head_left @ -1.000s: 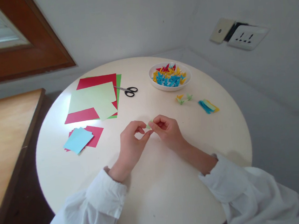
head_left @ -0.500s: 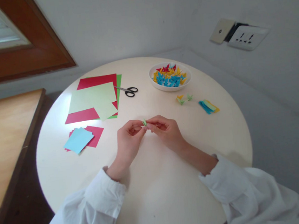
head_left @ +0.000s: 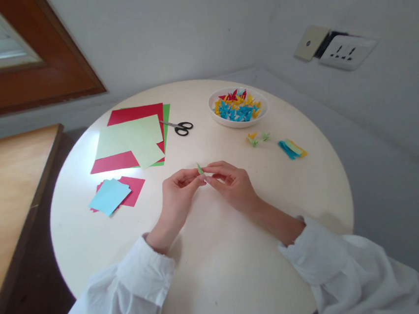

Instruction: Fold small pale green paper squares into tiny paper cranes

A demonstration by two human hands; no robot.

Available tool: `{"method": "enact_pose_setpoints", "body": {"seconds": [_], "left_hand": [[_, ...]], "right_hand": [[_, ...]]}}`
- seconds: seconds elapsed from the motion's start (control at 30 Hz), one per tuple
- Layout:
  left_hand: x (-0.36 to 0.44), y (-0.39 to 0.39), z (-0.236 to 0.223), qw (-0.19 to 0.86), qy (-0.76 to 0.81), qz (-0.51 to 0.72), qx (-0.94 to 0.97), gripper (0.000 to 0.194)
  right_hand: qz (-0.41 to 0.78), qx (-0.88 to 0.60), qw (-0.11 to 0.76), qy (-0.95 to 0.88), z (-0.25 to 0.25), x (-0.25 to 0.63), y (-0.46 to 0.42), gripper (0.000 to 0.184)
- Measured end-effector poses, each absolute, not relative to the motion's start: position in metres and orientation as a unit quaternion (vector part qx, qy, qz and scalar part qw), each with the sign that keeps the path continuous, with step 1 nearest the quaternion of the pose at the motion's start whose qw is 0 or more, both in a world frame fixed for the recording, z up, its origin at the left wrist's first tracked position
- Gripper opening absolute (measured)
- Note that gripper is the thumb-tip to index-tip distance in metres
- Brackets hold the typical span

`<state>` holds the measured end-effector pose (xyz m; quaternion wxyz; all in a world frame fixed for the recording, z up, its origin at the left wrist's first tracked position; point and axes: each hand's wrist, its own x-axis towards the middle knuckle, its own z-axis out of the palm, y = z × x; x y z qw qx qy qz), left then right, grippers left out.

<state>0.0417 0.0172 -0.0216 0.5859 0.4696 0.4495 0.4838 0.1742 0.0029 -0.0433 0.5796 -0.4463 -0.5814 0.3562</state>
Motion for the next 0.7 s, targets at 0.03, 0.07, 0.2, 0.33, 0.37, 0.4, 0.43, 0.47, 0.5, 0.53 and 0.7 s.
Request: {"method": "enact_pose_setpoints", "body": {"seconds": [0.03,0.07,0.2,0.33,0.37,0.4,0.43,0.47,0.5,0.53,0.7], "left_hand": [[0.0415,0.0172,-0.0214,0.588,0.448,0.481,0.472,0.016],[0.0413,0.0171,-0.0212,0.590,0.446,0.478,0.473,0.016],[0.0410,0.0167,-0.0208,0.593,0.445,0.472,0.477,0.017],[0.0408,0.0164,-0.0220,0.585,0.451,0.472,0.481,0.017],[0.0408,0.0164,-0.0224,0.582,0.451,0.472,0.484,0.017],[0.0407,0.0164,-0.0227,0.580,0.452,0.472,0.487,0.016],[0.0407,0.0164,-0.0228,0.578,0.452,0.471,0.490,0.015],[0.0407,0.0164,-0.0229,0.574,0.453,0.471,0.493,0.015],[0.0407,0.0164,-0.0229,0.571,0.454,0.471,0.496,0.014],[0.0407,0.0163,-0.0228,0.566,0.455,0.471,0.500,0.014],[0.0423,0.0152,-0.0229,0.551,0.459,0.474,0.511,0.013]], "right_hand": [[0.346,-0.450,0.577,-0.587,-0.0432,0.1745,0.0029,0.014],[0.338,-0.454,0.575,-0.591,-0.0431,0.1747,0.0028,0.014],[0.320,-0.464,0.567,-0.601,-0.0429,0.1755,0.0024,0.014],[0.310,-0.468,0.566,-0.603,-0.0425,0.1750,0.0019,0.013],[0.309,-0.469,0.568,-0.602,-0.0423,0.1747,0.0018,0.013],[0.306,-0.469,0.571,-0.600,-0.0420,0.1745,0.0017,0.012],[0.304,-0.470,0.573,-0.599,-0.0417,0.1742,0.0017,0.012],[0.301,-0.472,0.574,-0.597,-0.0415,0.1740,0.0017,0.011],[0.298,-0.473,0.576,-0.596,-0.0412,0.1738,0.0017,0.010],[0.295,-0.474,0.577,-0.596,-0.0410,0.1736,0.0017,0.009],[0.277,-0.479,0.580,-0.599,-0.0405,0.1727,0.0007,0.008]]}}
